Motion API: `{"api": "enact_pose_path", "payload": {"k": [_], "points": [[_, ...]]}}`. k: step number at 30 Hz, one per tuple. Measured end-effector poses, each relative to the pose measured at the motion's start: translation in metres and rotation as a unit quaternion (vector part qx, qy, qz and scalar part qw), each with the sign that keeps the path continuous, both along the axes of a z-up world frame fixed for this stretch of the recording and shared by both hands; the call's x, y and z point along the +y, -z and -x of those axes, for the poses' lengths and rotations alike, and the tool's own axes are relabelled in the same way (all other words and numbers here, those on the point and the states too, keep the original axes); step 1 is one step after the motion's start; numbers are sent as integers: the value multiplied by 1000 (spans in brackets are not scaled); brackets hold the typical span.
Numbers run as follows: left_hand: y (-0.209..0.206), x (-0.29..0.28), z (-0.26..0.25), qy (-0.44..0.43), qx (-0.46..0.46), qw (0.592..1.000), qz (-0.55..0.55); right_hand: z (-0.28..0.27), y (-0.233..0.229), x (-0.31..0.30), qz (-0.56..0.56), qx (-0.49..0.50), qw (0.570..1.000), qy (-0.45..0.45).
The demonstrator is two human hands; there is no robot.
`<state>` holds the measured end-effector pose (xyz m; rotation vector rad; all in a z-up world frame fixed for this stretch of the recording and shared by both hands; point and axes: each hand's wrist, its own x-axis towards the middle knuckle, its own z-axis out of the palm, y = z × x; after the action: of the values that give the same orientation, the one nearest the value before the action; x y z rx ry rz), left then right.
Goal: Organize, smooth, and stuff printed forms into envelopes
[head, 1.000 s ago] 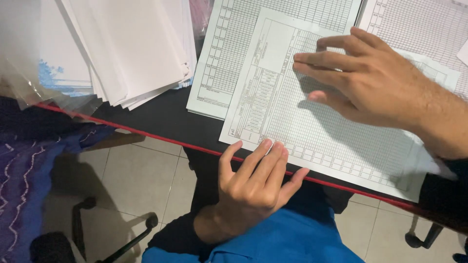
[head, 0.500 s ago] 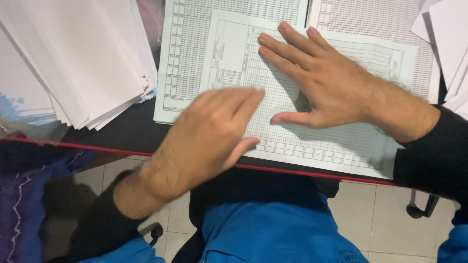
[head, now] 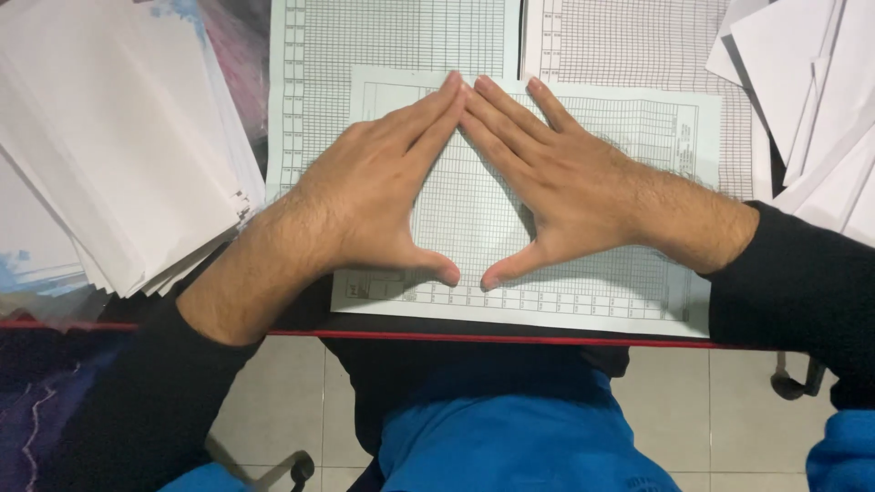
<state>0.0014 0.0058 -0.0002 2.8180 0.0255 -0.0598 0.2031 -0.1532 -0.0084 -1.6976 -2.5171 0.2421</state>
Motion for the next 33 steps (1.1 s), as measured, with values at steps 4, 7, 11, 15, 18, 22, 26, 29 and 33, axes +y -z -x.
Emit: {"api": "enact_pose_path", "payload": {"k": [4, 7, 11, 15, 18, 22, 26, 29, 33], "points": [[-3, 1, 0, -27, 41, 998, -26, -3, 2, -13, -11, 12, 999, 43], [-2, 1, 1, -27, 43, 999, -19, -6, 1, -33, -5, 15, 997, 77], [-4, 2, -1, -29, 65, 997, -8, -15, 0, -61, -2, 2, 991, 133], [-1, 2, -2, -24, 63, 997, -30, -19, -3, -84, -5, -6, 987, 160], [-1, 3, -4, -26, 70, 997, -29, -21, -1, -92, -8, -18, 983, 183], [3, -5, -13, -17, 57, 994, -91, -19, -1, -93, -9, -19, 982, 188], [2, -23, -41, 24, -5, 996, -88, -20, 1, -94, -25, -20, 982, 185], [0, -29, -51, 69, -86, 991, -79, -20, 1, -94, -22, -23, 982, 188], [-3, -20, -78, 81, -93, 985, -120, -21, 2, -96, -38, -29, 981, 190]]}}
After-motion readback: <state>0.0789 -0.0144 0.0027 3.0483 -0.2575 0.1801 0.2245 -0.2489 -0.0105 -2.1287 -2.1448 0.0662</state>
